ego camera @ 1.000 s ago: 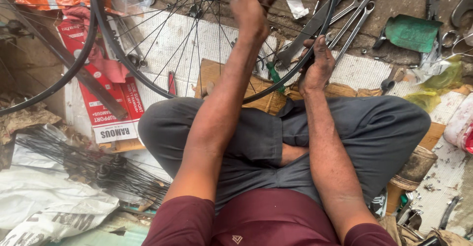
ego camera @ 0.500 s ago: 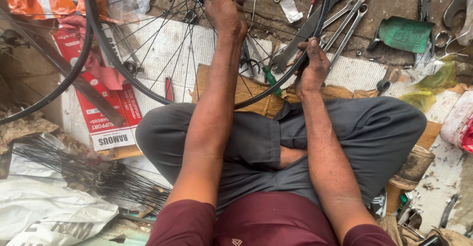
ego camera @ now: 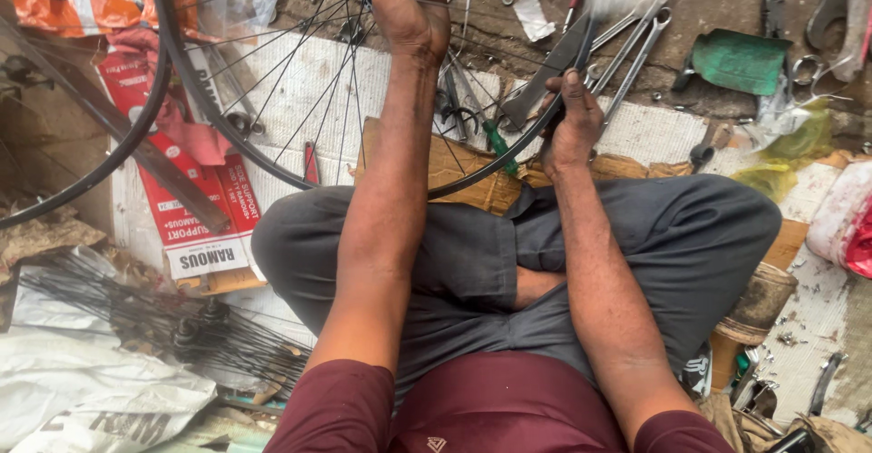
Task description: The person sits on the floor and uses a spoke wrench to tighten the nipples on a bicycle wheel. They rotate the wheel periodically to access different spokes and continue adjusting the tension.
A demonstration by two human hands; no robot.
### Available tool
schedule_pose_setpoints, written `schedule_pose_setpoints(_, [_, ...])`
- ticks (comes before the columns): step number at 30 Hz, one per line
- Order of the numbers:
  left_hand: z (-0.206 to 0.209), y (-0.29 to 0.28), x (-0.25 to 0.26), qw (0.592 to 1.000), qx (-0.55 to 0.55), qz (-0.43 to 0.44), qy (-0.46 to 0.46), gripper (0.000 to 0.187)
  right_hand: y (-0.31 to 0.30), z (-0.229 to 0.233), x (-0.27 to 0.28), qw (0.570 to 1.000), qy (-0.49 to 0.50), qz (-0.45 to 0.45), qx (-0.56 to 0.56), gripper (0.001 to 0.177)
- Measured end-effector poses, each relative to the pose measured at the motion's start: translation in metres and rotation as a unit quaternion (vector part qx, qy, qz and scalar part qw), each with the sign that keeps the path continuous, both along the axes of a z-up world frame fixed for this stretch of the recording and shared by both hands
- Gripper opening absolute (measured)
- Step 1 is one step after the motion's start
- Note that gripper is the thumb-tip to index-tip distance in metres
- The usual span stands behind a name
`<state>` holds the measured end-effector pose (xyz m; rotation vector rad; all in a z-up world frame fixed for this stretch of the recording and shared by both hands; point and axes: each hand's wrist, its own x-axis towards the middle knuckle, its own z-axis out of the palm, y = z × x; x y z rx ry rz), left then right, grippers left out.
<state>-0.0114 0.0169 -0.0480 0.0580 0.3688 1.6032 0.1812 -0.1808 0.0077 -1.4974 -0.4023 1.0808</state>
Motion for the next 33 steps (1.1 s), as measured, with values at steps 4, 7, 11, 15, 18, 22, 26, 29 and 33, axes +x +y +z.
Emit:
schedule_pose_setpoints(4, [0.031,-0.012,0.021,0.977,-0.18,0.007,0.113,0.038,-0.01,-0.026,0.005,0.999,0.018,-0.021,-0.018,0.048])
schedule_pose_setpoints(7, [0.058,-0.03,0.029,0.945,-0.258,-0.008,0.203,0.039,-0.008,-0.041,0.008,0.985,-0.156,0.022,0.072,0.05])
schedule_pose_setpoints(11, [0.096,-0.096,0.059,0.927,-0.274,-0.097,0.238,0.041,-0.001,-0.062,0.018,0.994,0.051,-0.076,-0.065,0.047])
schedule_pose_setpoints(15, [0.124,-0.153,0.044,0.88,-0.308,-0.185,0.31,0.029,0.004,-0.075,0.03,0.994,-0.09,-0.023,-0.057,0.059])
schedule_pose_setpoints(18, [0.126,-0.169,0.019,0.862,-0.298,-0.203,0.356,0.029,-0.003,-0.058,0.034,0.979,-0.201,-0.018,-0.03,0.051])
schedule_pose_setpoints(22, [0.122,-0.158,0.002,0.862,-0.26,-0.19,0.392,0.03,0.0,0.005,0.037,0.969,-0.238,-0.058,0.035,0.054])
schedule_pose_setpoints(26, [0.111,-0.147,0.001,0.877,-0.246,-0.135,0.39,0.033,-0.012,0.073,0.018,0.978,-0.059,0.147,0.136,0.05])
schedule_pose_setpoints(29, [0.104,-0.141,0.006,0.882,-0.252,-0.122,0.38,0.036,-0.031,0.104,-0.017,0.854,-0.35,0.38,-0.06,0.062])
schedule_pose_setpoints(33, [0.096,-0.131,-0.001,0.855,-0.237,-0.058,0.457,0.036,-0.033,0.111,-0.05,0.745,-0.544,0.385,-0.021,0.042])
